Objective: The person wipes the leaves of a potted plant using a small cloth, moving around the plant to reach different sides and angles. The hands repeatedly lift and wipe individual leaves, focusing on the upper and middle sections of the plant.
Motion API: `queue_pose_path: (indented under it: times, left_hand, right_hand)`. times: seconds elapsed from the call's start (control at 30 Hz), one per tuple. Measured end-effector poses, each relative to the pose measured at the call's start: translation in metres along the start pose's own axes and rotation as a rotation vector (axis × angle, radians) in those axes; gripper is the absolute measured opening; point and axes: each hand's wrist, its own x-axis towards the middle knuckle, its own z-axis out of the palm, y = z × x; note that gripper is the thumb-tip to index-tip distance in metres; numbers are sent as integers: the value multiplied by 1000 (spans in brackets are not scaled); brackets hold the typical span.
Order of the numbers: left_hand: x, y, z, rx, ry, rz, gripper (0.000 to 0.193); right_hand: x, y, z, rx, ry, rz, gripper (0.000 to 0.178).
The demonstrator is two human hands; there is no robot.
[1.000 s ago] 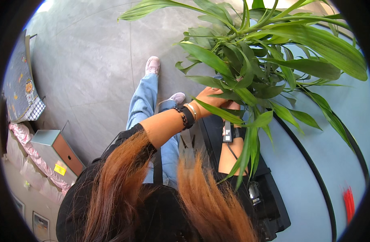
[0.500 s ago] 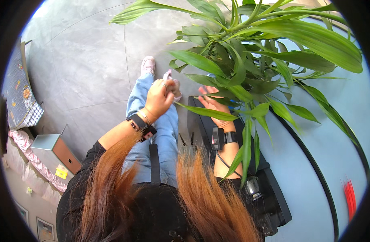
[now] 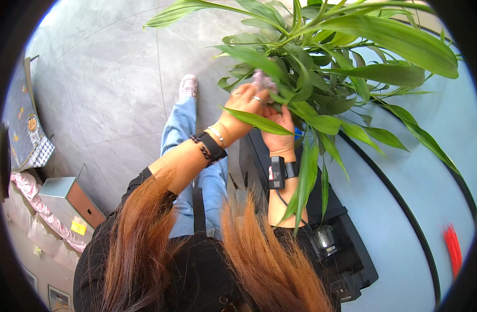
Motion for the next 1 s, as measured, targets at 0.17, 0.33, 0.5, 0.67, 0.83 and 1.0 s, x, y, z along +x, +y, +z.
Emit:
queue_pose_path:
  times: [0.17, 0.33, 0.5, 0.67, 0.83, 1.0]
  left_hand:
    - [-37, -49, -8, 83, -122, -210, 25]
    - [-71, -20, -52, -26, -84, -73, 24]
    - [-49, 54, -41, -290, 91, 496, 46]
    - [-2, 99, -7, 9, -98, 414, 51]
    - [-21, 46, -14, -97, -42, 341, 24]
    - [-73, -18, -44, 111, -348, 23, 23]
  right_hand:
    - [-16, 11, 2, -98, 20, -134, 45]
    - [-24, 9, -5, -235, 1, -269, 40]
    - [-34, -4, -7, -218, 106, -114, 43]
    - [-50, 2, -5, -231, 54, -114, 51]
    - [-60, -1, -8, -274, -85, -138, 60]
    - [-51, -25, -29, 64, 81, -207, 66]
